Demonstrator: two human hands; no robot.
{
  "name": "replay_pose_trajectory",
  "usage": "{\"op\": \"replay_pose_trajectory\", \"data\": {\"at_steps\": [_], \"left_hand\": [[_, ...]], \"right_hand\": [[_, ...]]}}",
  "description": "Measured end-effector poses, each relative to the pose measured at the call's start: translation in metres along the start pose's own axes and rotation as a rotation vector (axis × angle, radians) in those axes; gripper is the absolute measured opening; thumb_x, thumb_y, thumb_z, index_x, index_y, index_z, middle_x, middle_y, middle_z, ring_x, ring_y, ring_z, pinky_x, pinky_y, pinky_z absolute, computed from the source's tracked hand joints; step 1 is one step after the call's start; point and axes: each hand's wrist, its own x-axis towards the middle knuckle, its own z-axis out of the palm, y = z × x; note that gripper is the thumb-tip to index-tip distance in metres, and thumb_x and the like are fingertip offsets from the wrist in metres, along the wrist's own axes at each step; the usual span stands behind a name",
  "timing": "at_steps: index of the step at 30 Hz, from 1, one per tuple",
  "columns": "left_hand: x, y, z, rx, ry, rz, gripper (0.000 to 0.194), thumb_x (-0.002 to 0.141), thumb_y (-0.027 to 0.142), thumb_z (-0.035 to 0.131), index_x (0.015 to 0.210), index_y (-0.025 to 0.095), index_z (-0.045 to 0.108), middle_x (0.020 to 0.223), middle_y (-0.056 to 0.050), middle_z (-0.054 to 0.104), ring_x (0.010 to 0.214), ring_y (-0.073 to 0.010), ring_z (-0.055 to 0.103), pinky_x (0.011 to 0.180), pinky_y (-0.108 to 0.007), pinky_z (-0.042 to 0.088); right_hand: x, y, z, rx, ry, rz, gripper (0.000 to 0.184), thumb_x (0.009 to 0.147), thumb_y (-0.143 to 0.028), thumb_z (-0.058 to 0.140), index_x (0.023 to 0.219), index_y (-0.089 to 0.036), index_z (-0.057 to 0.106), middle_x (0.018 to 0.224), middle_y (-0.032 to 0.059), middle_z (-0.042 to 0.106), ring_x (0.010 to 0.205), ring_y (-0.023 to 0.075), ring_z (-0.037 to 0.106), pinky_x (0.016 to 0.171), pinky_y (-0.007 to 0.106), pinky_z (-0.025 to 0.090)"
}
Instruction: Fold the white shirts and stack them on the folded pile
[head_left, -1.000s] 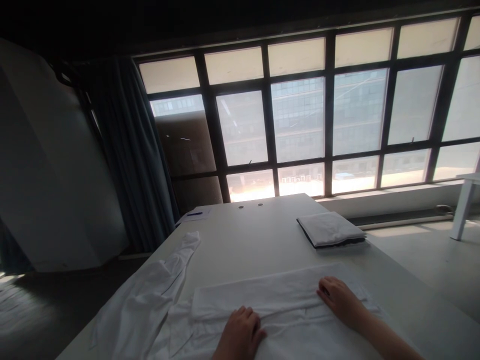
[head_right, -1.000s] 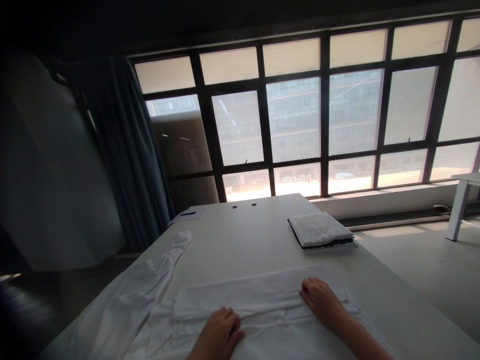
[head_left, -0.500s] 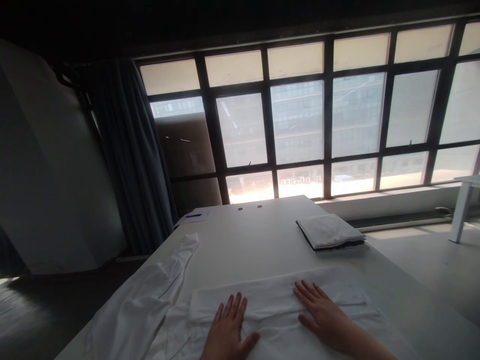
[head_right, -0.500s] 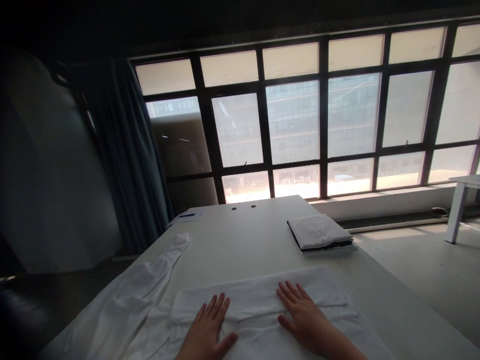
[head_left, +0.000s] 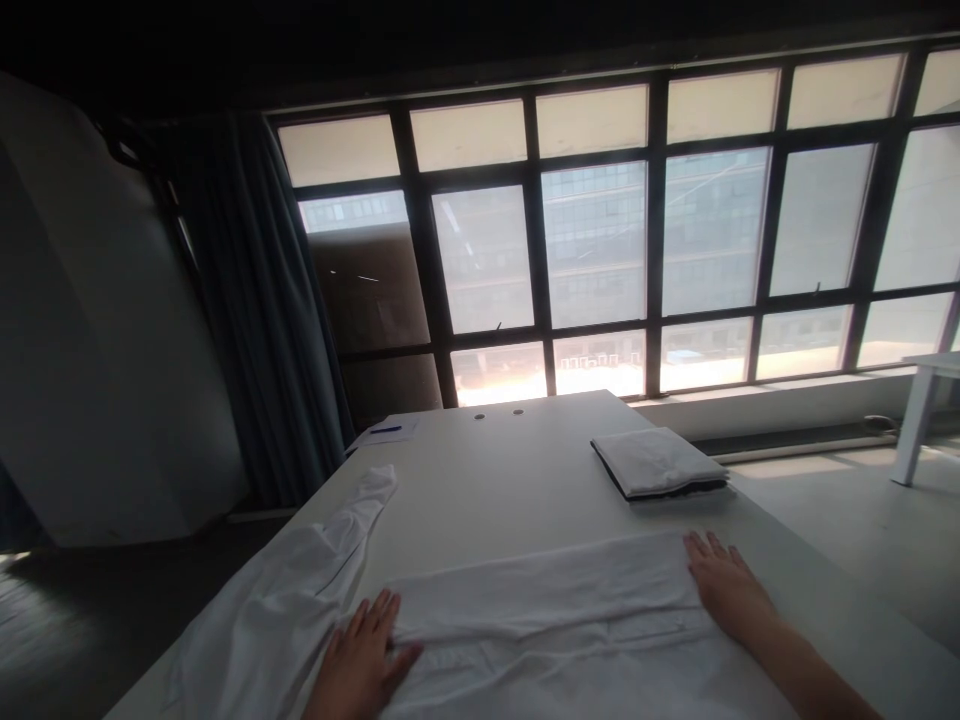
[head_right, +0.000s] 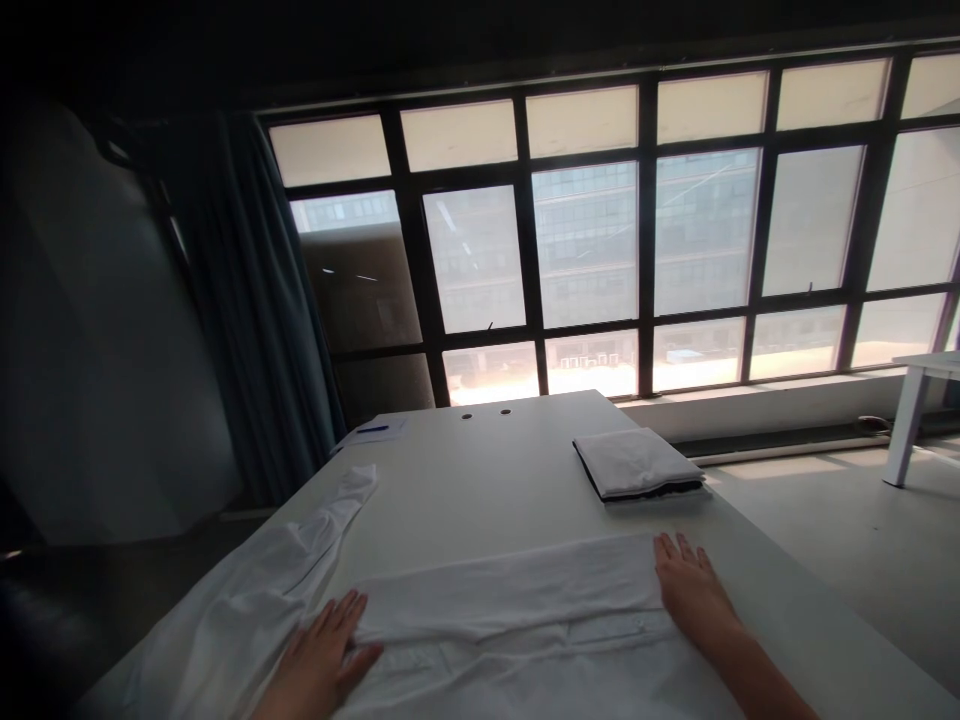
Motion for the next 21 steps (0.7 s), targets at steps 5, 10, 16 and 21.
{"op": "replay_pose_trajectory", "data": {"at_steps": [5, 10, 16, 21], "left_hand": [[0.005, 0.018, 0.011, -0.016, -0.004, -0.012, 0.083, 0.090, 0.075, 0.033, 0.158, 0.029, 0.023, 0.167, -0.002, 0.013, 0.153, -0.0417, 0.003, 0.119, -0.065, 0.014], [0.017, 0.005, 0.018, -0.076, 0.063, 0.073, 0.078, 0.092, 0.072, 0.032, 0.158, 0.030, 0.028, 0.166, -0.002, 0.023, 0.154, -0.0365, 0.012, 0.121, -0.061, 0.016], [0.023, -0.016, 0.012, -0.047, 0.234, -0.002, 0.063, 0.096, 0.051, 0.032, 0.149, 0.019, 0.045, 0.148, -0.012, 0.054, 0.136, -0.0268, 0.049, 0.114, -0.041, 0.034], [0.016, -0.004, 0.000, -0.095, 0.211, -0.040, 0.056, 0.093, 0.054, 0.037, 0.130, 0.019, 0.061, 0.128, -0.012, 0.064, 0.120, -0.0283, 0.058, 0.100, -0.038, 0.043]], "right_hand": [[-0.026, -0.123, -0.039, 0.237, -0.211, -0.448, 0.053, 0.098, -0.033, 0.034, 0.148, -0.023, 0.051, 0.162, 0.0053, 0.029, 0.151, 0.0273, 0.025, 0.124, 0.050, 0.024], [-0.063, -0.191, -0.065, 0.470, -0.512, -0.683, 0.082, 0.085, -0.053, 0.067, 0.157, -0.031, 0.033, 0.163, 0.0039, 0.025, 0.152, 0.0320, 0.020, 0.126, 0.052, 0.015], [-0.060, -0.157, -0.082, 0.488, -0.588, -0.589, 0.074, 0.088, -0.049, 0.063, 0.155, -0.030, 0.038, 0.160, 0.0055, 0.032, 0.149, 0.0301, 0.028, 0.126, 0.048, 0.016], [-0.037, -0.110, -0.079, 0.388, -0.451, -0.446, 0.044, 0.081, -0.048, 0.069, 0.119, -0.026, 0.074, 0.132, 0.0088, 0.066, 0.124, 0.0333, 0.060, 0.108, 0.045, 0.045]]}}
